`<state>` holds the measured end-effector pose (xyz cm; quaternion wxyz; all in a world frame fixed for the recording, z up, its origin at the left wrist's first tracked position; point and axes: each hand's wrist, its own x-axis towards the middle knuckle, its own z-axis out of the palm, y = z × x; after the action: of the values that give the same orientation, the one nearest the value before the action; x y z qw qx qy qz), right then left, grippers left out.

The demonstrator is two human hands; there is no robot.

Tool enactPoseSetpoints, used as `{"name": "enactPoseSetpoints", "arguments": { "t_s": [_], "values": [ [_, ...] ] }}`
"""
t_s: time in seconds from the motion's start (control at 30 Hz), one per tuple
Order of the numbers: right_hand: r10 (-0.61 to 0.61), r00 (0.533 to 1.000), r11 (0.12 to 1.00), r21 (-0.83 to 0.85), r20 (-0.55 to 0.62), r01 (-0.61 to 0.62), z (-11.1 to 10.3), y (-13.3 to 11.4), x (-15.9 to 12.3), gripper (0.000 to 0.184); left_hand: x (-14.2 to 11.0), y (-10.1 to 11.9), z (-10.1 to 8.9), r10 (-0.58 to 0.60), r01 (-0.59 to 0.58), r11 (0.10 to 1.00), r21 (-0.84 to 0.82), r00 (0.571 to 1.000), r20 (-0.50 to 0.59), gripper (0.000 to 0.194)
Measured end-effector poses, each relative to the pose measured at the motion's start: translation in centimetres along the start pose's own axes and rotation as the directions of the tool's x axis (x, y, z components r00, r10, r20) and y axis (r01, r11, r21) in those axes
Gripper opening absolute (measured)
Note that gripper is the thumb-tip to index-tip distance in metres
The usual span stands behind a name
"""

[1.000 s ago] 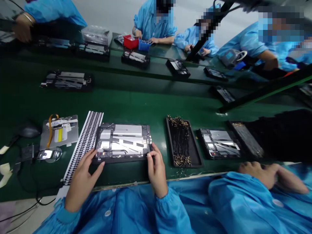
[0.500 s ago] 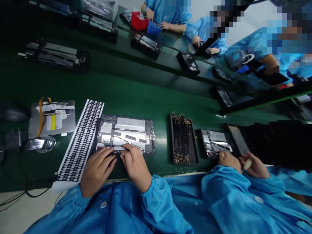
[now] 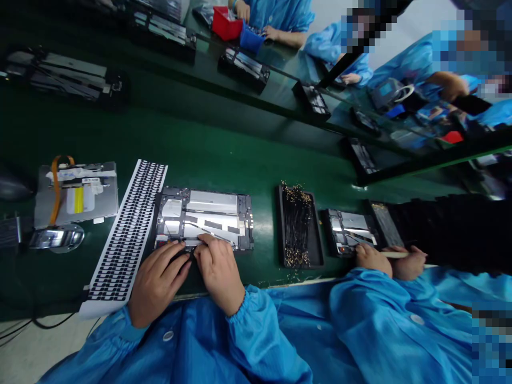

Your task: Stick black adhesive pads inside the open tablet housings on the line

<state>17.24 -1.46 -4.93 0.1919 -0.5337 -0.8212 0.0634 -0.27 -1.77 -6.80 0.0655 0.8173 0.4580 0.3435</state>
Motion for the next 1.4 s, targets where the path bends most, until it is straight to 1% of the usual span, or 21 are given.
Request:
{"name": "enactPoseSetpoints", "arguments": {
  "t_s": [0.2,0.3,0.37,0.43,0.5,0.57,0.63,0.8,0.97,1.1,1.27,1.4],
  "values": [
    [0.001,1.0,1.0,-0.014,0.016,-0.001,-0.2,-0.3,0.3,0.011,0.0,0.0,-0.1,0.011,-0.011,1.0,0.025,1.0,-0.001,0.027],
    [0.013,1.0,1.0,-0.007,0.01,-0.013,-0.1,-0.3,0.4,0.011,0.1,0.0,-0.1,0.035,-0.037,0.998,0.055,0.999,0.024,0.031],
    [0.02,1.0,0.998,0.053,-0.014,-0.019,-0.1,0.0,0.3,0.009,0.2,0.0,-0.1,0.048,-0.05,0.996,0.071,0.998,0.03,0.033],
    [0.037,0.998,0.985,0.171,-0.052,-0.027,-0.2,0.5,-0.1,0.01,0.3,0.0,-0.1,0.057,-0.059,0.995,0.086,0.998,0.026,0.033],
    [0.064,0.994,0.958,0.285,-0.084,-0.038,-0.3,1.0,-0.6,0.015,0.3,0.0,-0.1,0.062,-0.064,0.993,0.1,0.998,0.025,0.034],
    [0.081,0.992,0.94,0.338,-0.097,-0.044,-0.4,1.4,-1.0,0.02,0.3,0.1,-0.2,0.064,-0.067,0.991,0.114,0.998,0.029,0.033],
    [0.076,0.992,0.94,0.339,-0.104,-0.037,-0.4,1.6,-1.1,0.021,0.4,0.2,-0.2,0.062,-0.066,0.989,0.131,0.998,0.032,0.032],
    [0.065,0.988,0.956,0.291,-0.139,-0.022,-0.2,1.5,-0.7,0.018,0.4,0.2,-0.1,0.067,-0.073,0.987,0.143,0.996,0.051,0.032],
    [0.072,0.991,0.964,0.264,-0.115,-0.039,-0.1,1.4,-0.4,0.016,0.2,0.1,0.0,0.051,-0.056,0.991,0.123,0.998,0.042,0.037],
    [0.074,0.99,0.962,0.271,-0.121,-0.038,0.0,1.5,-0.4,0.014,0.1,0.2,0.1,0.029,-0.031,0.997,0.07,0.999,0.028,0.033],
    [0.077,0.99,0.954,0.296,-0.115,-0.04,0.0,1.5,-0.5,0.014,0.2,0.2,-0.1,0.007,-0.007,0.999,0.043,1.0,-0.01,0.03],
    [0.079,0.989,0.95,0.311,-0.123,-0.037,0.1,1.6,-0.4,0.015,0.2,0.2,-0.1,0.005,-0.006,0.999,0.051,1.0,0.01,0.029]
  ]
}}
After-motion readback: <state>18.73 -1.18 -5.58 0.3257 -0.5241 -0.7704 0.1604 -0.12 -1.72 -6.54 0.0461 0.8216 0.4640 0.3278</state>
